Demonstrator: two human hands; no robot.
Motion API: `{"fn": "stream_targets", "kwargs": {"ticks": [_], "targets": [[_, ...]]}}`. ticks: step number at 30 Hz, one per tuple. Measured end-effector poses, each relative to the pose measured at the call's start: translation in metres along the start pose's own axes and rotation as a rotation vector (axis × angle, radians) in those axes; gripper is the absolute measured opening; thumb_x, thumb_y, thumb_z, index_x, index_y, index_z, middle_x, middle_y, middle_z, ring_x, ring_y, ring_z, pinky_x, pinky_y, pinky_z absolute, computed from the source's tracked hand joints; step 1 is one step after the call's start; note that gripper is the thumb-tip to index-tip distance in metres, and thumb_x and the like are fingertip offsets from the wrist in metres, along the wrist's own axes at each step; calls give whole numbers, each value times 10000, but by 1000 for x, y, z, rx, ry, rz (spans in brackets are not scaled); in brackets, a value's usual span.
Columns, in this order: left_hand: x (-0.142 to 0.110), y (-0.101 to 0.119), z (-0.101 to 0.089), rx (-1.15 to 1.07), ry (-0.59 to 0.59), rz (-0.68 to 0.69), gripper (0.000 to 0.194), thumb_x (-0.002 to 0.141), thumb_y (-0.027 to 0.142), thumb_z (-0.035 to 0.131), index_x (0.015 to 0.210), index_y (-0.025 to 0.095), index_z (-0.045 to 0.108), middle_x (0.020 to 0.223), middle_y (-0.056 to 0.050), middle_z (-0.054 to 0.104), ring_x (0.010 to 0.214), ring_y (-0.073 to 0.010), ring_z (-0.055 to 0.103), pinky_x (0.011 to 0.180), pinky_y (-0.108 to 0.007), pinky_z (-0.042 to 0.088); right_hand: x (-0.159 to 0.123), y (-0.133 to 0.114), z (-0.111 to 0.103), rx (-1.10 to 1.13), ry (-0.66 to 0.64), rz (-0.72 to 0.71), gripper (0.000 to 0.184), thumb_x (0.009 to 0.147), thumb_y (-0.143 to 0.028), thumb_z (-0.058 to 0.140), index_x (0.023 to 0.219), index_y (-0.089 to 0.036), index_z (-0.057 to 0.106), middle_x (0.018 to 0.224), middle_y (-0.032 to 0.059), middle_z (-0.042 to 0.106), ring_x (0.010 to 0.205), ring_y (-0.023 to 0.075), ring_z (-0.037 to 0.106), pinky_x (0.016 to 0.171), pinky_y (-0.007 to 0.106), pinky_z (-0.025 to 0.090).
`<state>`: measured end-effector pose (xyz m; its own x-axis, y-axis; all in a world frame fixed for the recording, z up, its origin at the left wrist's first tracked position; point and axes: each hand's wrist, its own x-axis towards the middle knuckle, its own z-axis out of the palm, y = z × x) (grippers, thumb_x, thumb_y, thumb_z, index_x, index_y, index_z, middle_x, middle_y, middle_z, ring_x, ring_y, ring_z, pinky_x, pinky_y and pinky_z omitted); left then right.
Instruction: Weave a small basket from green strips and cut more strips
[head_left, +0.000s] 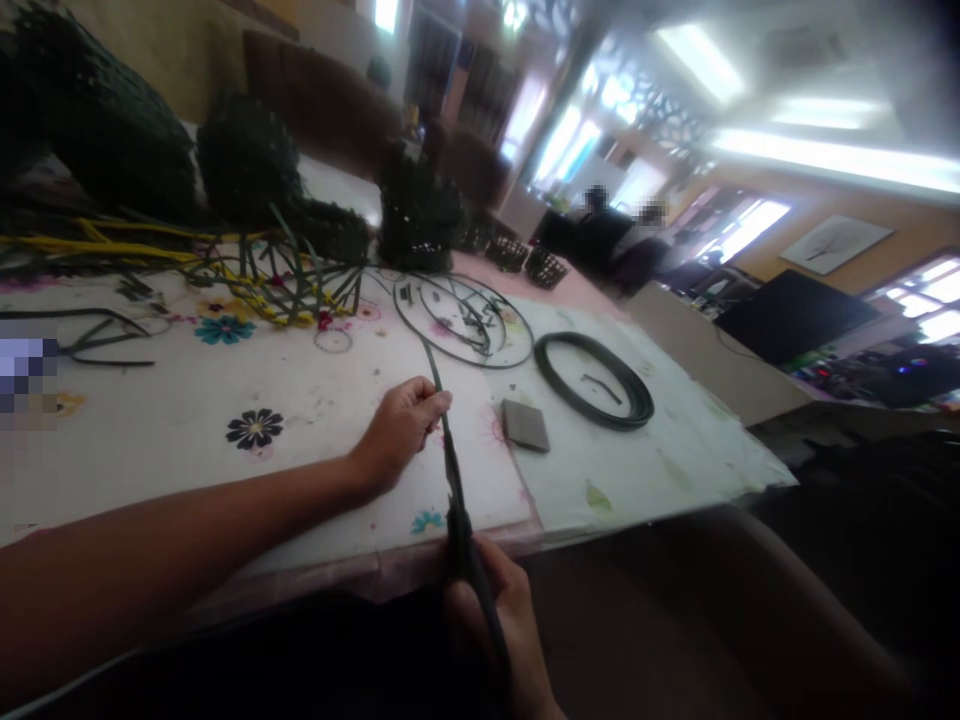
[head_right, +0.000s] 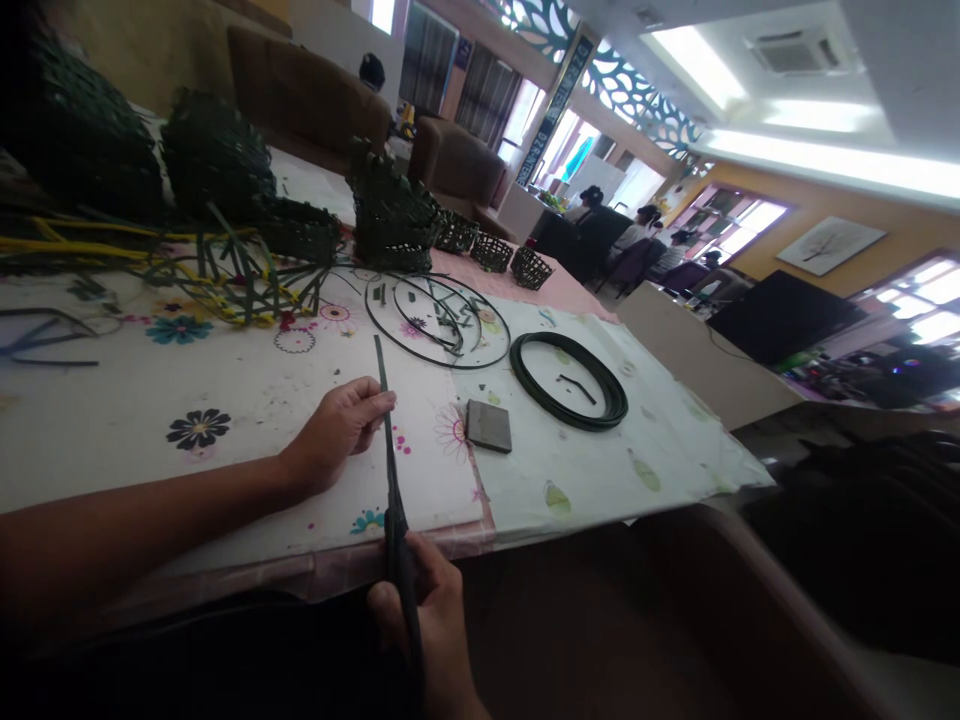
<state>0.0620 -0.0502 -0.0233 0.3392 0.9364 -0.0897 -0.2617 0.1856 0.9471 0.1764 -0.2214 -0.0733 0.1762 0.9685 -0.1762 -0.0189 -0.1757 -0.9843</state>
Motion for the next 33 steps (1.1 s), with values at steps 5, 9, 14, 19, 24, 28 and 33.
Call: {"fn": "stream_targets", "kwargs": {"ticks": [5, 9, 14, 19, 24, 28, 33], "targets": [[-4, 0, 2, 60, -47, 30, 307, 829, 323, 597, 634, 184, 406, 490, 72, 381, 401, -38, 273, 397, -200, 171, 4, 0, 1, 44, -5, 8, 489, 699, -524, 748, 976, -138, 631, 554, -52, 496, 410, 58, 378, 374, 158, 320], [-8, -1, 4, 73, -55, 30, 306, 827, 331, 599, 634, 186, 410, 490, 73, 382, 401, -41, 264, 398, -205, 169, 3, -5, 2, 63, -20, 15, 445, 731, -503, 736, 975, -145, 633, 556, -58, 476, 427, 56, 367, 387, 151, 303], [-4, -1, 2, 50, -55, 12, 298, 827, 312, 598, 633, 187, 408, 495, 69, 393, 395, -40, 285, 391, -203, 181, 1, -7, 0, -8, -5, -33, 362, 726, -464, 728, 873, -142, 654, 599, -53, 406, 492, 67, 308, 413, 169, 282], [3, 1, -3, 14, -16, -10, 257, 833, 290, 583, 657, 185, 428, 520, 61, 438, 376, -34, 279, 382, -207, 153, 1, -5, -1, -13, -1, -6, 374, 694, -482, 736, 835, -146, 651, 574, -64, 380, 476, 64, 283, 402, 170, 255], [-3, 1, 2, 62, -48, 10, 281, 837, 288, 590, 636, 186, 423, 489, 63, 400, 393, -41, 289, 395, -213, 167, 2, -1, 0, 39, -22, 43, 478, 686, -471, 762, 1013, -144, 644, 590, -57, 455, 465, 67, 359, 408, 165, 313], [-8, 0, 6, 68, -49, 11, 287, 837, 284, 590, 625, 185, 424, 490, 59, 399, 397, -41, 287, 396, -217, 173, 2, -3, 0, 74, -27, 33, 442, 712, -464, 752, 991, -144, 633, 577, -66, 432, 446, 55, 341, 399, 156, 299], [-1, 2, 0, 26, -24, 2, 295, 835, 303, 588, 623, 181, 424, 487, 64, 394, 380, -33, 269, 383, -205, 157, 0, -6, 1, 21, -28, -16, 328, 718, -454, 728, 770, -152, 614, 523, -75, 376, 415, 51, 311, 364, 155, 257]]}}
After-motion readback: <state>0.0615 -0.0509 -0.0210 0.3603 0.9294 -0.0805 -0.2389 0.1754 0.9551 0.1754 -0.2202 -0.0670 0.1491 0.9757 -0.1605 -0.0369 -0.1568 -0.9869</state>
